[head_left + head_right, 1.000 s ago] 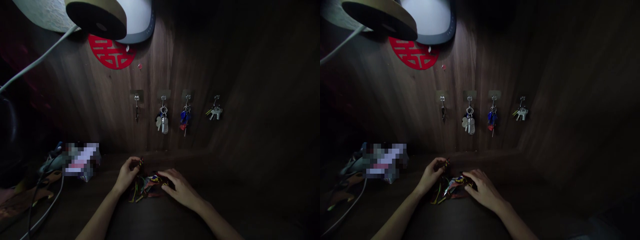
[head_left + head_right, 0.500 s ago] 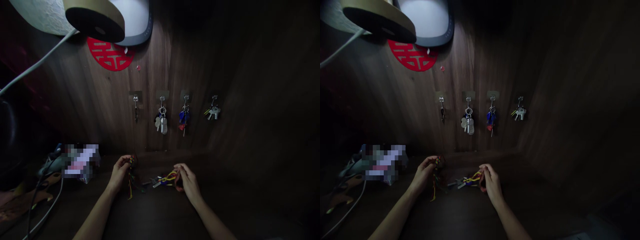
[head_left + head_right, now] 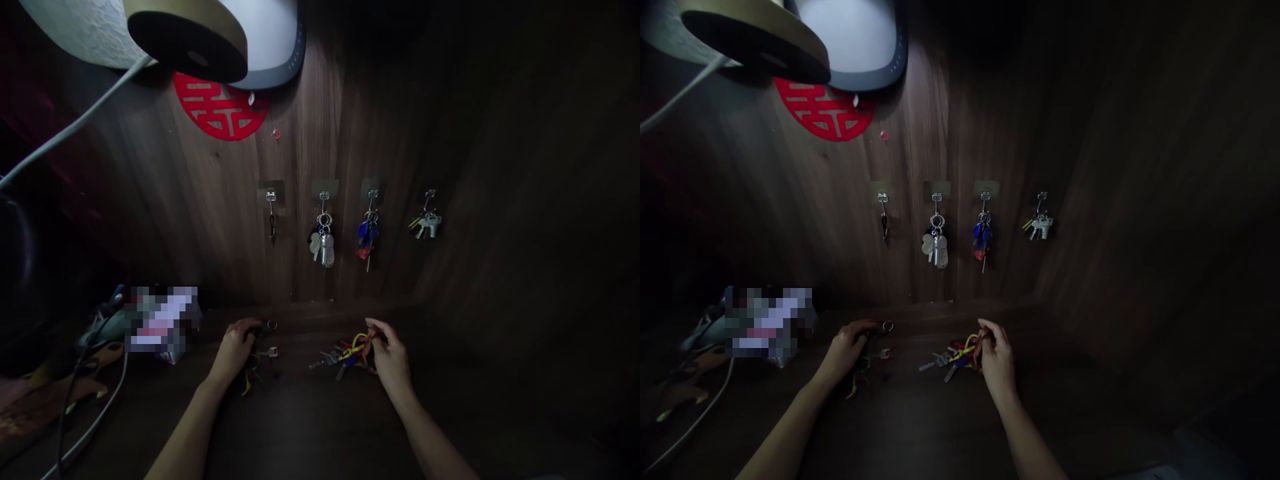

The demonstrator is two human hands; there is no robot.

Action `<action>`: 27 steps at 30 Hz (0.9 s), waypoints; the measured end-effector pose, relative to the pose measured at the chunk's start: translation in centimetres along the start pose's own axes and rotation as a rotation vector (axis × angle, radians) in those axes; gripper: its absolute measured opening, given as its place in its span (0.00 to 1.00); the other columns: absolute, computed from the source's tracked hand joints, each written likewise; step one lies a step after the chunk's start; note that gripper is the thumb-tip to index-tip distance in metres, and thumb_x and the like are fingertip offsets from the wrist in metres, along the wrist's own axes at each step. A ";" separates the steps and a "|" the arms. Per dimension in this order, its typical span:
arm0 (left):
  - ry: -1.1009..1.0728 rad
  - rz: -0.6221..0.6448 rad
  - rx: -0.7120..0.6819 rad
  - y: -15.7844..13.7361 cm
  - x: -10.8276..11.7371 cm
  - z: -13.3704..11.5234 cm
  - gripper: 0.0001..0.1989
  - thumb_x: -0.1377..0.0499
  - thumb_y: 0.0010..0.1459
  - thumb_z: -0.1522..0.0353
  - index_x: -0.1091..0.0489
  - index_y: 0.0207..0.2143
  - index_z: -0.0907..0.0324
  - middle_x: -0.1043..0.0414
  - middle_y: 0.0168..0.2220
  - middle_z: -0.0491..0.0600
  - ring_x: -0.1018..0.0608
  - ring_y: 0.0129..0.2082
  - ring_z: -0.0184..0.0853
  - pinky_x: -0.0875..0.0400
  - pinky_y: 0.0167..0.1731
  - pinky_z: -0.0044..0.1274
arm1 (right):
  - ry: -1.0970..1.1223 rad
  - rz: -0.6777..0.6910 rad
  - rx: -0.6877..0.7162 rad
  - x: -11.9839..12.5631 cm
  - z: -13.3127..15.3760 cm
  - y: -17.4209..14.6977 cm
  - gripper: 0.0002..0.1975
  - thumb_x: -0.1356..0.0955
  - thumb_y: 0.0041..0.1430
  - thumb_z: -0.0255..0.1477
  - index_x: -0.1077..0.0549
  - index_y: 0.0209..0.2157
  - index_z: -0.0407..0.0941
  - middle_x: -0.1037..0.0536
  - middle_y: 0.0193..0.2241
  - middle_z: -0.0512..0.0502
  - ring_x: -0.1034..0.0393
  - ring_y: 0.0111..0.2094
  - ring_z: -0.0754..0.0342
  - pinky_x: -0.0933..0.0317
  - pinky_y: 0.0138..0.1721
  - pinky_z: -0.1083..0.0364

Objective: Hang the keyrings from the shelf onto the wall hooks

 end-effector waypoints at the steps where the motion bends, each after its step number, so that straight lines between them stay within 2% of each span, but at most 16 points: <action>1: 0.012 0.000 -0.010 0.0 0.0 0.1 0.18 0.50 0.46 0.77 0.25 0.35 0.56 0.23 0.42 0.48 0.26 0.46 0.39 0.36 0.51 0.33 | -0.023 -0.011 0.036 0.1 -0.1 0.1 0.13 0.37 0.52 0.35 0.26 0.37 0.45 0.24 0.31 0.46 0.29 0.30 0.51 0.36 0.30 0.54; 4: 0.072 -0.012 -0.065 -0.1 0.1 0.1 0.17 0.50 0.49 0.76 0.25 0.36 0.56 0.24 0.42 0.50 0.26 0.46 0.40 0.37 0.50 0.35 | -0.087 -0.035 0.127 0.3 0.1 0.1 0.13 0.39 0.54 0.31 0.27 0.37 0.45 0.25 0.33 0.44 0.30 0.32 0.51 0.36 0.34 0.52; 7: 0.166 -0.010 -0.184 -0.3 0.3 -0.7 0.15 0.50 0.53 0.75 0.25 0.37 0.56 0.26 0.42 0.50 0.27 0.44 0.39 0.35 0.48 0.34 | -0.155 -0.056 0.250 0.5 1.0 -0.2 0.12 0.40 0.56 0.30 0.28 0.38 0.46 0.27 0.36 0.43 0.32 0.34 0.51 0.37 0.37 0.51; 9: 0.208 0.039 -0.245 -0.6 0.4 -1.6 0.14 0.50 0.56 0.72 0.26 0.37 0.54 0.26 0.42 0.49 0.27 0.43 0.38 0.35 0.46 0.32 | -0.197 -0.060 0.349 0.5 1.6 -0.4 0.11 0.40 0.57 0.29 0.28 0.38 0.46 0.28 0.37 0.43 0.33 0.38 0.49 0.38 0.41 0.49; 12: 0.288 0.166 -0.252 -1.1 0.1 -3.1 0.10 0.46 0.57 0.66 0.26 0.38 0.53 0.25 0.41 0.48 0.27 0.43 0.39 0.35 0.44 0.31 | -0.239 -0.038 0.452 0.4 2.0 -0.7 0.10 0.40 0.58 0.28 0.29 0.38 0.46 0.28 0.36 0.43 0.34 0.40 0.49 0.39 0.42 0.48; 16: 0.363 0.301 -0.216 -1.6 -0.4 -4.4 0.09 0.39 0.52 0.63 0.26 0.37 0.51 0.26 0.43 0.47 0.28 0.45 0.42 0.37 0.43 0.32 | -0.255 0.018 0.485 0.1 1.9 -0.9 0.11 0.41 0.58 0.25 0.28 0.37 0.47 0.27 0.35 0.44 0.35 0.39 0.49 0.38 0.40 0.49; 19: 0.325 0.348 -0.209 -1.7 -0.8 -4.4 0.04 0.40 0.53 0.65 0.26 0.31 0.53 0.25 0.39 0.47 0.27 0.43 0.40 0.38 0.44 0.31 | -0.256 0.036 0.495 0.0 1.8 -0.8 0.11 0.41 0.58 0.25 0.29 0.36 0.47 0.27 0.34 0.45 0.35 0.39 0.49 0.39 0.40 0.49; 24: 0.242 0.314 -0.253 -1.6 -1.3 -3.7 0.05 0.43 0.55 0.66 0.29 0.29 0.55 0.26 0.33 0.46 0.25 0.38 0.39 0.37 0.42 0.29 | -0.270 0.000 0.444 0.2 1.6 -0.4 0.09 0.41 0.58 0.26 0.29 0.35 0.46 0.27 0.33 0.45 0.35 0.38 0.49 0.40 0.40 0.49; 27: 0.137 0.274 -0.212 -1.5 -1.4 -4.1 0.07 0.47 0.58 0.65 0.32 0.29 0.55 0.26 0.31 0.46 0.25 0.35 0.37 0.36 0.39 0.27 | -0.285 -0.004 0.440 0.3 1.7 -0.4 0.09 0.41 0.59 0.27 0.30 0.36 0.47 0.27 0.34 0.44 0.35 0.38 0.49 0.40 0.40 0.49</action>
Point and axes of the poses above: each hand's wrist, its own y-axis towards the middle knuckle, its own x-axis out of the back of the hand, z = x × y, the point moved 1 cm from there along y, towards the middle knuckle
